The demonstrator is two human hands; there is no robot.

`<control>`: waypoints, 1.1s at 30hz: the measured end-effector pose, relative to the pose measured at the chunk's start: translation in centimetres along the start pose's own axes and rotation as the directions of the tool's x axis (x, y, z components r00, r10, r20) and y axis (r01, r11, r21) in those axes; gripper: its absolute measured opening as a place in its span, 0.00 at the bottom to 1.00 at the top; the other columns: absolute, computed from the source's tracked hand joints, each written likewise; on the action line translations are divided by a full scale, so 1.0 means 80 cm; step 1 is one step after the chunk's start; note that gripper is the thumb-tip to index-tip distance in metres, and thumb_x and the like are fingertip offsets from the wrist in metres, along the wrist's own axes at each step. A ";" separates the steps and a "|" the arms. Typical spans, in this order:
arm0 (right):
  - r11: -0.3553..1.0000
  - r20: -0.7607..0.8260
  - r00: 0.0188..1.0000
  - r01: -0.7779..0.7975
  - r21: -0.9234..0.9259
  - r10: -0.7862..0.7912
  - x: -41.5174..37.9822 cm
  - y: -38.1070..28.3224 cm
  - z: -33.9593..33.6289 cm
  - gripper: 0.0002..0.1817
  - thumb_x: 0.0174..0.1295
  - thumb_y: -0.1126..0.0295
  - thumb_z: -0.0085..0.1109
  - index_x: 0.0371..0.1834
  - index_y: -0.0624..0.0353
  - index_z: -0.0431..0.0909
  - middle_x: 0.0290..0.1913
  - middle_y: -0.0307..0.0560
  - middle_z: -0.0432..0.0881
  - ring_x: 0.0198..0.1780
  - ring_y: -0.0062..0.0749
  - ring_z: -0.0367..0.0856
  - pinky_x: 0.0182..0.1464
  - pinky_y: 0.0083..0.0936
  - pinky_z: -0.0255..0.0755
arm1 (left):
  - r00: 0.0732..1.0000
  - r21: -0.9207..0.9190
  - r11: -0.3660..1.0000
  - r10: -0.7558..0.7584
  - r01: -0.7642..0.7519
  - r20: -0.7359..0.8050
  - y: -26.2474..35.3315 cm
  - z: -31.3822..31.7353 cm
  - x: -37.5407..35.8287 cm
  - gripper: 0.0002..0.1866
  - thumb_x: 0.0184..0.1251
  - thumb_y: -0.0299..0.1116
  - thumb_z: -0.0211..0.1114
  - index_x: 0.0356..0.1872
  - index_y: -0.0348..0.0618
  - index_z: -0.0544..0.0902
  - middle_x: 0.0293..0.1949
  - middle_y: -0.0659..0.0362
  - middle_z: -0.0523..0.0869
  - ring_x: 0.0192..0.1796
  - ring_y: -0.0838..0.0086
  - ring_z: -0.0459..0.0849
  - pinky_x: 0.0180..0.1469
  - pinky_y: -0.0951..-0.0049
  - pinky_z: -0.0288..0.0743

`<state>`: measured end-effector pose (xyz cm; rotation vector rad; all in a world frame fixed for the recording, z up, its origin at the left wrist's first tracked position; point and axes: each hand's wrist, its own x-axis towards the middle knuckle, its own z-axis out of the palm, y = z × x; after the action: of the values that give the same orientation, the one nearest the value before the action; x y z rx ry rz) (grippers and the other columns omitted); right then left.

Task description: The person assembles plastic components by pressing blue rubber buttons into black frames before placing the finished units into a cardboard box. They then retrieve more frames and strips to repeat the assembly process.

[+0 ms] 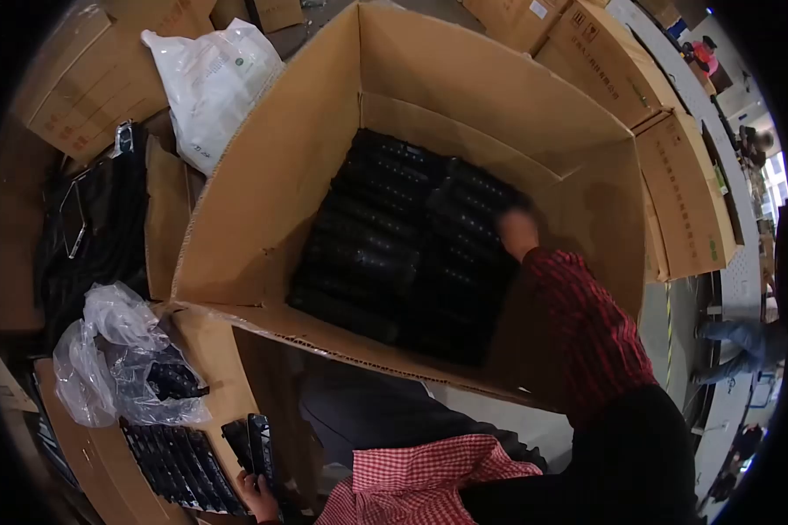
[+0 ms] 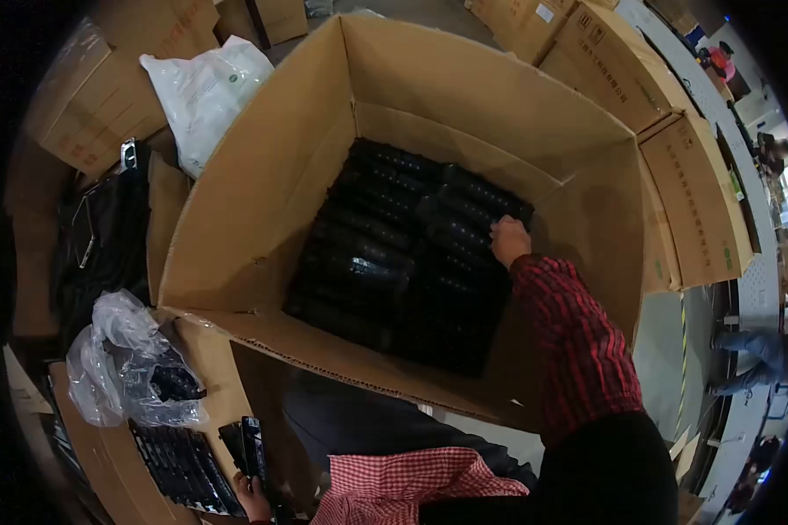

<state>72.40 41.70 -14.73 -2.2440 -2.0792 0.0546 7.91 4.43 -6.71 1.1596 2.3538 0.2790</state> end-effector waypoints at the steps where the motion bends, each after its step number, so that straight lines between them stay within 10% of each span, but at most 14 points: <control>1: 1.000 0.032 0.999 -0.011 0.009 0.011 -0.020 0.002 0.023 0.04 0.54 0.71 0.57 0.27 0.59 0.78 0.35 0.54 0.76 0.40 0.54 0.77 0.41 0.43 0.73 | 1.000 0.012 1.000 -0.017 0.017 0.010 0.001 -0.006 -0.001 0.08 0.59 0.25 0.58 0.36 0.30 0.77 0.51 0.46 0.73 0.55 0.52 0.73 0.58 0.63 0.66; 3: 0.994 0.285 0.958 -0.068 0.088 0.040 -0.051 0.001 0.058 0.07 0.53 0.75 0.58 0.35 0.62 0.79 0.44 0.54 0.75 0.44 0.52 0.75 0.41 0.42 0.75 | 0.999 0.028 0.999 -0.042 0.042 0.017 0.008 -0.022 0.001 0.07 0.59 0.24 0.58 0.36 0.30 0.77 0.51 0.46 0.73 0.55 0.52 0.73 0.58 0.63 0.65; 10: 0.991 0.216 0.969 -0.131 0.041 0.120 -0.084 -0.014 0.111 0.09 0.54 0.82 0.52 0.37 0.64 0.79 0.47 0.53 0.72 0.47 0.50 0.71 0.44 0.43 0.75 | 0.989 0.011 0.998 -0.054 0.056 -0.137 0.061 -0.129 0.026 0.07 0.58 0.23 0.57 0.36 0.30 0.77 0.52 0.46 0.73 0.55 0.52 0.72 0.59 0.63 0.65; 19: 0.699 0.236 0.793 -0.608 0.377 0.562 -0.076 -0.020 0.133 0.11 0.54 0.78 0.51 0.40 0.60 0.78 0.43 0.54 0.73 0.44 0.50 0.74 0.45 0.39 0.74 | 0.853 0.121 0.894 0.447 -0.431 -0.269 0.298 -0.256 0.067 0.06 0.56 0.21 0.56 0.35 0.31 0.77 0.53 0.46 0.73 0.56 0.52 0.72 0.60 0.63 0.64; 21: 0.977 0.098 0.979 -0.186 0.103 0.176 -0.069 -0.017 0.122 0.09 0.61 0.75 0.49 0.42 0.65 0.75 0.46 0.56 0.73 0.42 0.53 0.75 0.41 0.40 0.74 | 0.746 0.241 0.763 0.643 -0.600 -0.174 0.378 -0.261 0.076 0.06 0.56 0.21 0.56 0.35 0.31 0.77 0.53 0.46 0.73 0.57 0.52 0.71 0.60 0.63 0.63; 23: 0.946 -0.001 0.996 -0.081 0.313 0.086 -0.024 -0.026 0.099 0.14 0.61 0.71 0.53 0.49 0.62 0.76 0.49 0.55 0.75 0.46 0.52 0.75 0.42 0.36 0.75 | 0.564 0.390 0.515 0.826 -0.763 0.013 0.472 -0.249 0.089 0.08 0.52 0.19 0.54 0.35 0.34 0.77 0.53 0.45 0.73 0.53 0.50 0.74 0.54 0.62 0.68; 27: 0.096 0.529 0.800 -0.525 0.846 -0.285 0.079 -0.126 -0.122 0.23 0.64 0.57 0.56 0.59 0.57 0.72 0.60 0.50 0.73 0.55 0.37 0.74 0.51 0.28 0.72 | 0.091 0.211 0.010 0.922 -0.977 0.377 0.615 -0.173 0.112 0.08 0.48 0.21 0.58 0.33 0.36 0.77 0.53 0.50 0.74 0.53 0.56 0.73 0.51 0.60 0.68; 29: 0.041 0.447 0.625 -0.553 0.832 -0.639 0.088 -0.163 -0.209 0.29 0.66 0.51 0.53 0.62 0.59 0.68 0.59 0.47 0.73 0.54 0.29 0.74 0.54 0.23 0.69 | -0.030 0.089 -0.078 0.894 -0.993 0.448 0.651 -0.115 0.122 0.08 0.47 0.19 0.59 0.31 0.37 0.78 0.50 0.52 0.75 0.52 0.56 0.72 0.51 0.62 0.67; 33: 0.289 0.470 0.365 -0.451 0.844 -0.804 0.084 -0.174 -0.252 0.31 0.65 0.55 0.56 0.65 0.65 0.64 0.58 0.43 0.73 0.54 0.20 0.69 0.56 0.17 0.64 | -0.072 0.134 -0.194 0.783 -0.972 0.618 0.677 -0.027 0.127 0.07 0.48 0.21 0.60 0.31 0.40 0.79 0.48 0.56 0.75 0.52 0.63 0.71 0.50 0.65 0.66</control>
<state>60.74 48.70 6.70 -0.8919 -1.5614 2.3754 38.65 45.93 12.71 2.8752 0.6443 -0.2437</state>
